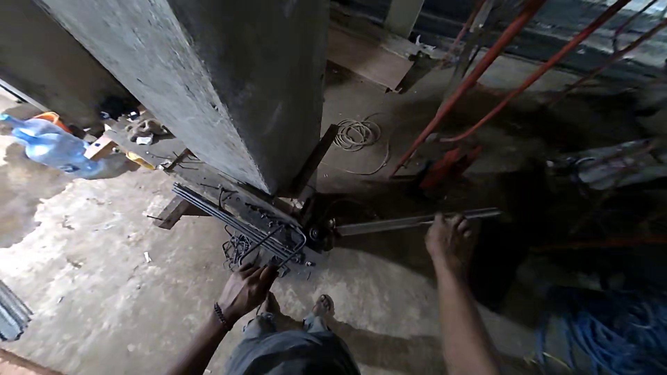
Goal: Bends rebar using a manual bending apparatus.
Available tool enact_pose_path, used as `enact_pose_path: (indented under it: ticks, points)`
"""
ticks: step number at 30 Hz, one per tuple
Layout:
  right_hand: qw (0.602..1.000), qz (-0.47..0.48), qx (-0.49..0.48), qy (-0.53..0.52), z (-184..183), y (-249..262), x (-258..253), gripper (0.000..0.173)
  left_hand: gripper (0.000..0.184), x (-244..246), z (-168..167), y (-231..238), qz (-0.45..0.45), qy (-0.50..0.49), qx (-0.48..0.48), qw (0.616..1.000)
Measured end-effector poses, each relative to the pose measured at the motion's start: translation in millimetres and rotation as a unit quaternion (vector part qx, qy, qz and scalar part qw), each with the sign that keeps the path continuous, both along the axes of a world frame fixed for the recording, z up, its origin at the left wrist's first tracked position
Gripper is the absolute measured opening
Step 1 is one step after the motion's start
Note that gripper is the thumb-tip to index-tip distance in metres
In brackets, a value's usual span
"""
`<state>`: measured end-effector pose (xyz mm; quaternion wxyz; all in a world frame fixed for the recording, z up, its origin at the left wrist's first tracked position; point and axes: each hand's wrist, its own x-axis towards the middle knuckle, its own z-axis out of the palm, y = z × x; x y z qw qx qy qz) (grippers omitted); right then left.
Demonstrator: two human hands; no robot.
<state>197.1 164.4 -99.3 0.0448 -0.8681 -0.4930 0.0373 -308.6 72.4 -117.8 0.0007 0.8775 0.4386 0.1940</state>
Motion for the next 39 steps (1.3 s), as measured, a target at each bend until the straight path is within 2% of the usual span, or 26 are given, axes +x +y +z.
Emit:
enact_pose_path:
  ticks: [2, 3, 6, 8, 11, 13, 16, 19, 21, 23, 24, 26, 27, 29, 32, 35, 37, 39]
  points:
    - [0.986, 0.095, 0.101, 0.089, 12, -17, -57, 0.055, 0.031, -2, 11, 7, -0.028, 0.035, 0.009, 0.999]
    - [0.964, 0.168, 0.153, 0.139, 13, -30, -92, 0.055, 0.03, -1, 13, 8, -0.031, 0.05, 0.011, 0.998]
    - [0.901, 0.363, 0.142, 0.192, 8, -78, -214, 0.049, 0.028, 1, 9, -1, -0.015, 0.04, -0.027, 0.999]
    - [0.887, 0.423, 0.099, 0.157, -13, -94, -273, 0.05, 0.031, -5, -1, -2, -0.025, 0.026, -0.073, 0.997]
    - [0.908, 0.356, 0.1, 0.199, -45, -99, -316, 0.035, 0.037, -26, -26, 6, -0.063, 0.049, -0.204, 0.976]
    - [0.913, 0.298, 0.075, 0.27, -47, -96, -324, 0.033, 0.037, -33, -40, 14, -0.095, 0.059, -0.184, 0.977]
    - [0.904, 0.291, 0.148, 0.276, -47, -99, -325, 0.03, 0.033, -36, -51, 17, -0.162, 0.028, -0.104, 0.981]
    - [0.857, 0.386, 0.31, 0.142, -33, -97, -328, 0.025, 0.026, -36, -59, 14, -0.154, -0.096, 0.002, 0.983]
    - [0.829, 0.405, 0.384, 0.025, -12, -97, -335, 0.026, 0.027, -39, -51, 14, -0.127, -0.144, 0.087, 0.977]
    - [0.848, 0.341, 0.402, -0.056, 18, -107, -344, 0.024, 0.026, -44, -20, 15, -0.105, -0.191, 0.149, 0.965]
    - [0.868, 0.302, 0.389, -0.058, 31, -111, -348, 0.023, 0.026, -47, 2, 18, -0.083, -0.213, 0.152, 0.962]
    - [0.922, 0.218, 0.32, 0.014, 39, -118, -359, 0.022, 0.034, -47, 49, 29, -0.031, -0.262, 0.072, 0.962]
    - [0.948, 0.169, 0.255, 0.084, 37, -121, -367, 0.022, 0.043, -46, 65, 34, -0.008, -0.289, -0.009, 0.957]
    - [0.962, 0.076, 0.13, 0.228, 28, -121, -379, 0.032, 0.056, -39, 76, 46, 0.042, -0.327, -0.202, 0.922]
    - [0.951, -0.001, 0.066, 0.303, 17, -115, -383, 0.034, 0.042, -23, 49, 54, 0.089, -0.375, -0.412, 0.825]
    - [0.947, -0.043, 0.007, 0.319, 11, -105, -379, 0.033, 0.038, -13, 8, 51, 0.099, -0.413, -0.541, 0.726]
    - [0.943, -0.068, -0.016, 0.325, 8, -95, -374, 0.038, 0.036, -5, -5, 51, 0.112, -0.419, -0.564, 0.702]
    - [0.943, -0.068, -0.052, 0.323, 7, -89, -368, 0.041, 0.034, 0, -12, 52, 0.14, -0.414, -0.563, 0.702]
